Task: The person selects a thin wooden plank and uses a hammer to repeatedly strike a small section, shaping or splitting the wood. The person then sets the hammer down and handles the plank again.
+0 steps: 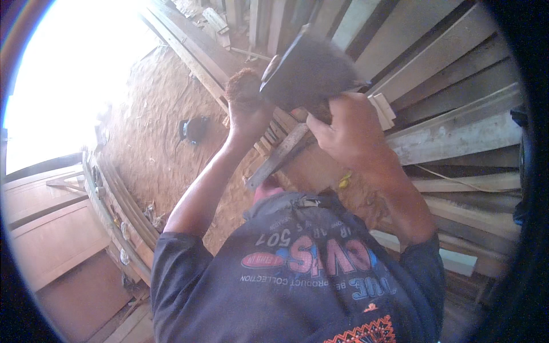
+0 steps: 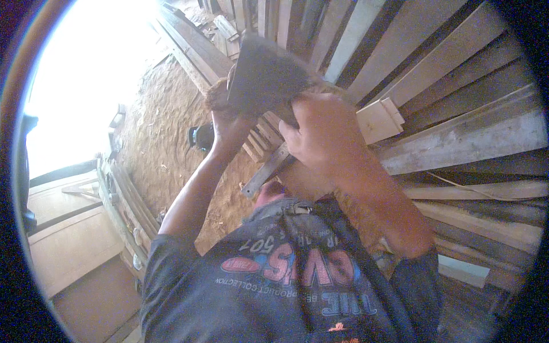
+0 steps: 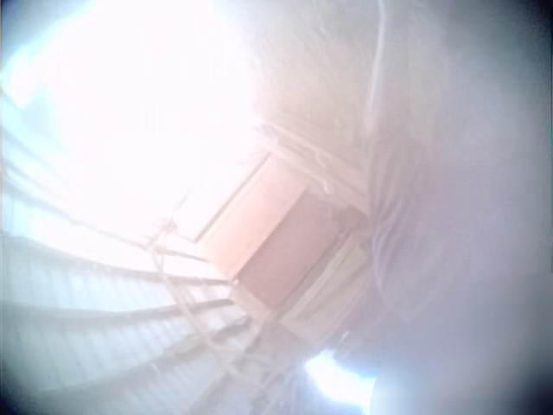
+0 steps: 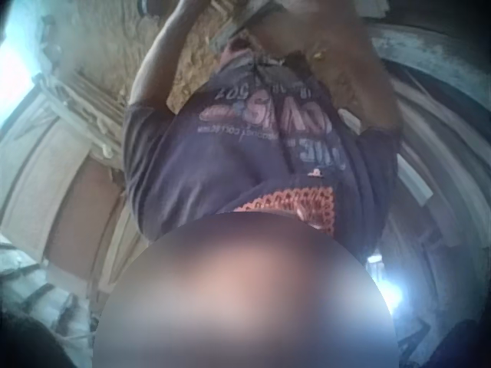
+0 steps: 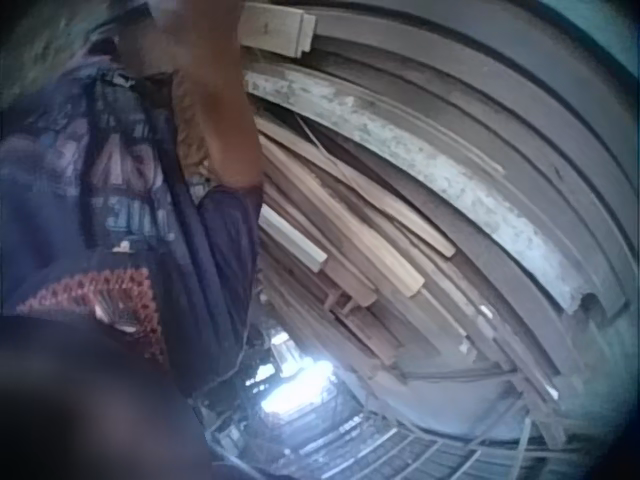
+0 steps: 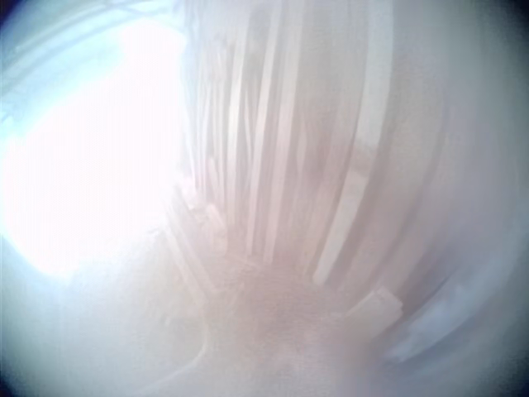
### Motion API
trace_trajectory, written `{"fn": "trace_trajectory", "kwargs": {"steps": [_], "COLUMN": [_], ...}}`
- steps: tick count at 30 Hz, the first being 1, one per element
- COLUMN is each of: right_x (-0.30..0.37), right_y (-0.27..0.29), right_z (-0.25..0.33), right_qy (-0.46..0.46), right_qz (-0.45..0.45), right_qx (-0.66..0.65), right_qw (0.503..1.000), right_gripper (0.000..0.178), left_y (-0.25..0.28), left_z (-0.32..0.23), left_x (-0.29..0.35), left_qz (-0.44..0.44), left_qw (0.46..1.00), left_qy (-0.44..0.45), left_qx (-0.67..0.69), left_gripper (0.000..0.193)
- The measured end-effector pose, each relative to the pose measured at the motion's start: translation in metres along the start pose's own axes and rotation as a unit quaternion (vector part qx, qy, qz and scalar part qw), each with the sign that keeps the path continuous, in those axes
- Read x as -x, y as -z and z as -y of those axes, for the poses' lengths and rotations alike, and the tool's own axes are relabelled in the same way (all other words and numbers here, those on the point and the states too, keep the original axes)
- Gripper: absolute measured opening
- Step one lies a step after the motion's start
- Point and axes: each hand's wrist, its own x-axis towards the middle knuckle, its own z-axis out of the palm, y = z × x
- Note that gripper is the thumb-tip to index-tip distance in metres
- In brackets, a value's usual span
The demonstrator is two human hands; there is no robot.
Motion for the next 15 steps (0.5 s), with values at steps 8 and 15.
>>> {"fn": "trace_trajectory", "kwargs": {"steps": [8,15], "right_x": [0.01,0.007], "right_y": [0.018,0.012], "right_z": [-0.002,0.018], "right_qy": [-0.016,0.009], "right_qz": [-0.083,0.048], "right_qx": [-0.153,0.012], "right_qw": [0.985,0.999], "right_gripper": [0.022,0.022], "left_y": [-0.017,-0.013], "left_z": [-0.028,-0.026], "left_x": [0.0,0.017], "left_qz": [0.016,0.021], "left_qw": [0.996,0.998], "left_qy": [0.053,0.055], "left_qx": [0.068,-0.012], "left_gripper": [0.018,0.028]}}
